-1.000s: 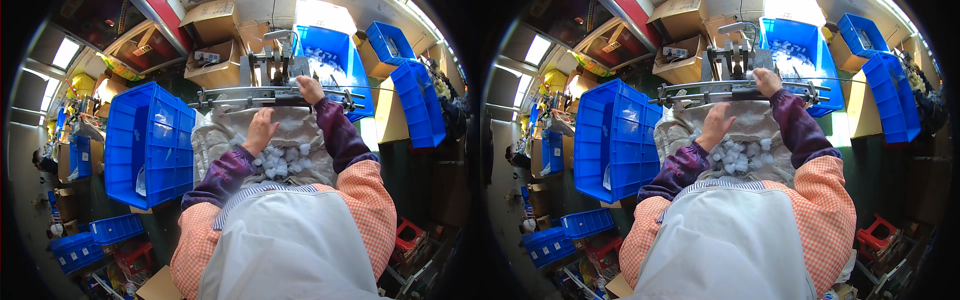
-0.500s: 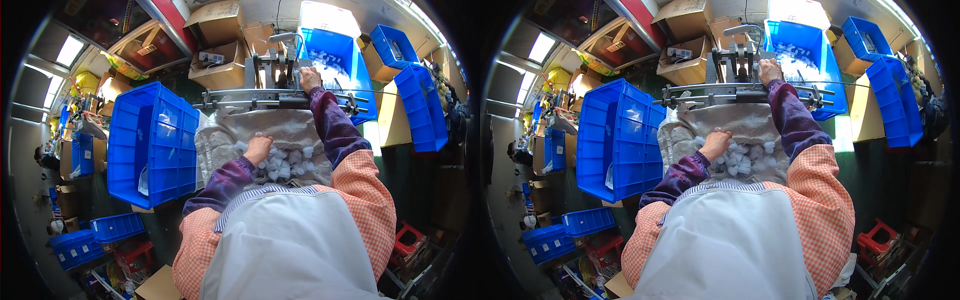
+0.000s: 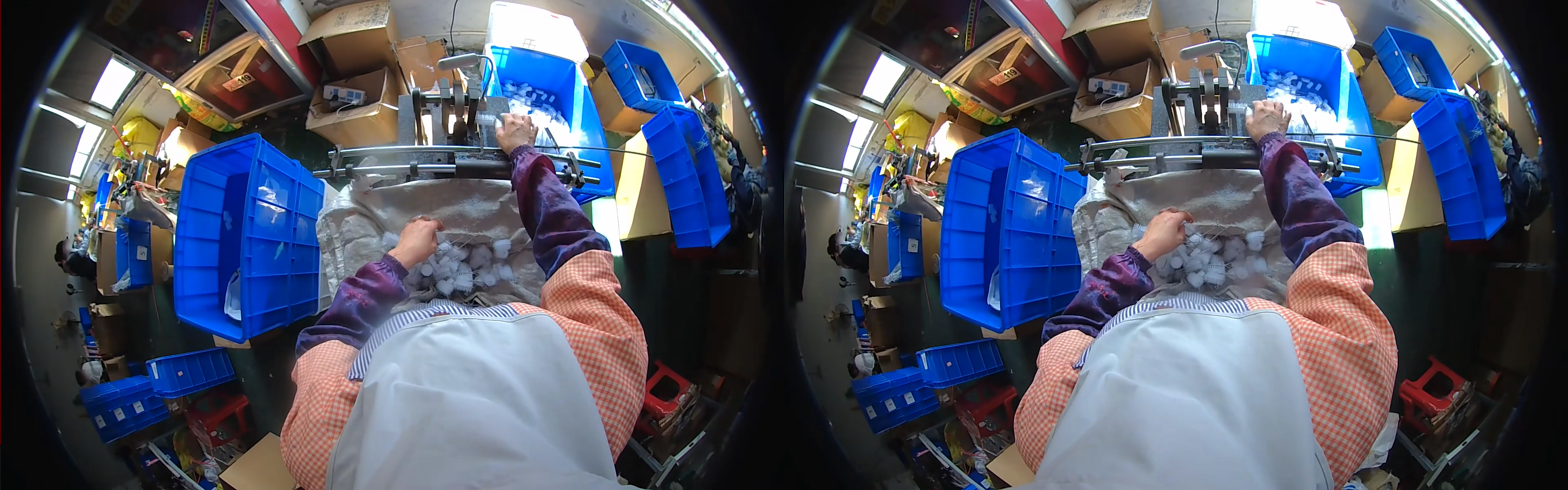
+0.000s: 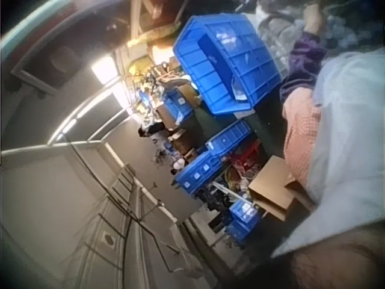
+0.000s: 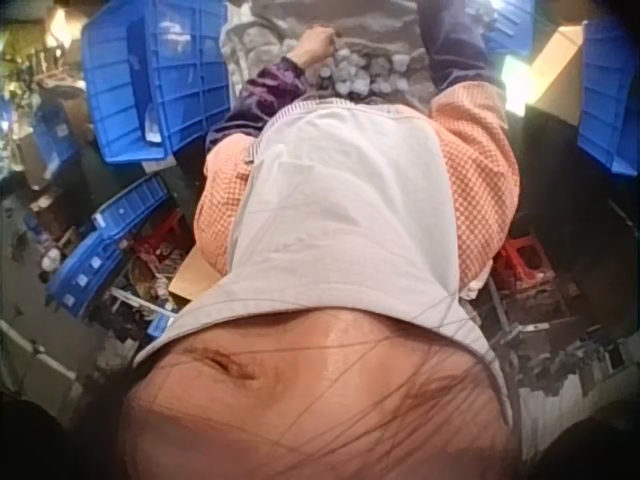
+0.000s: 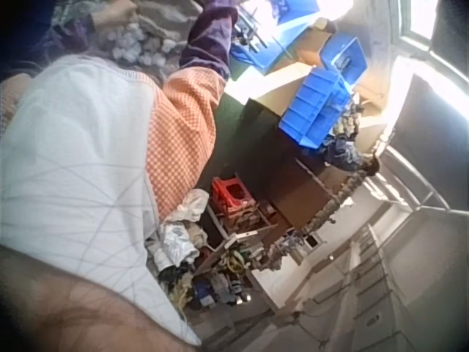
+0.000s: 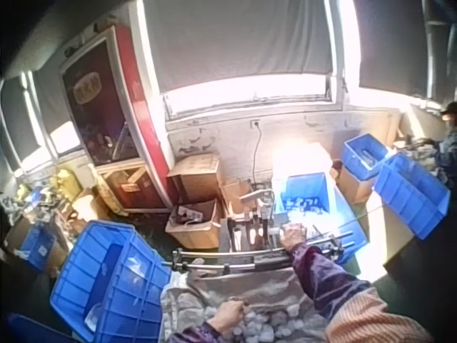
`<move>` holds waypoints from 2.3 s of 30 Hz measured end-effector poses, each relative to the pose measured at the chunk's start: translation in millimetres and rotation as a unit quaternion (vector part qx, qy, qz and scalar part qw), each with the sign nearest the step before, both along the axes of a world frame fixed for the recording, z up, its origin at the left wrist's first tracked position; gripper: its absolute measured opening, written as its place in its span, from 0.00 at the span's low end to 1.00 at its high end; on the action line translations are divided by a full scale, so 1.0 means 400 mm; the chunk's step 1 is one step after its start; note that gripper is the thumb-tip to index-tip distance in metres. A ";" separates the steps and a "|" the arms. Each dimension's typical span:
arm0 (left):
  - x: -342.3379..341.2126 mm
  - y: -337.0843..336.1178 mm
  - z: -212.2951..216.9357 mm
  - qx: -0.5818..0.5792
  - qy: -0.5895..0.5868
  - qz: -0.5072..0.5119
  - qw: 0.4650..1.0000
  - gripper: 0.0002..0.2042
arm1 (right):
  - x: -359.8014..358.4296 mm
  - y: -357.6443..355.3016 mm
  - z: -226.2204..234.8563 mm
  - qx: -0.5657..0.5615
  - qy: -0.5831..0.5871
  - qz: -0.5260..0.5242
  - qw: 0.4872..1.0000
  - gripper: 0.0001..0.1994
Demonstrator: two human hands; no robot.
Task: The person repeatedly picks up small white cotton-like tufts from a pile on a cloth and places them into a machine. The person operates a lever on the machine to process each tuft individually. The processed material is collected in a blue bin located to the right of the machine.
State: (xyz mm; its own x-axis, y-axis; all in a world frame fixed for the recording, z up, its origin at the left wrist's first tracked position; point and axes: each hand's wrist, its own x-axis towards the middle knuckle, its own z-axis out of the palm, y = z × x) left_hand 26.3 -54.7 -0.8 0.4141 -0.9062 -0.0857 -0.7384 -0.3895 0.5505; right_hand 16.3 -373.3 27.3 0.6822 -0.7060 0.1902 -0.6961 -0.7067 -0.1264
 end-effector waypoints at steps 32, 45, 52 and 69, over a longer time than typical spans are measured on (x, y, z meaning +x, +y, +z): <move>-0.032 -0.063 0.117 -0.297 0.156 0.029 0.942 0.10 | -0.018 -0.072 0.059 -0.064 0.126 0.060 0.988 0.10; -0.036 -0.131 0.194 -0.363 0.099 0.099 0.921 0.07 | -0.203 0.229 0.164 0.414 -0.019 0.404 0.815 0.14; 0.031 0.000 0.103 0.019 -0.144 0.145 0.979 0.16 | -0.036 0.029 0.023 0.035 -0.132 0.154 0.979 0.06; 0.031 0.043 0.040 0.021 -0.012 0.154 0.988 0.14 | 0.037 -0.029 -0.021 0.033 -0.071 0.143 0.987 0.09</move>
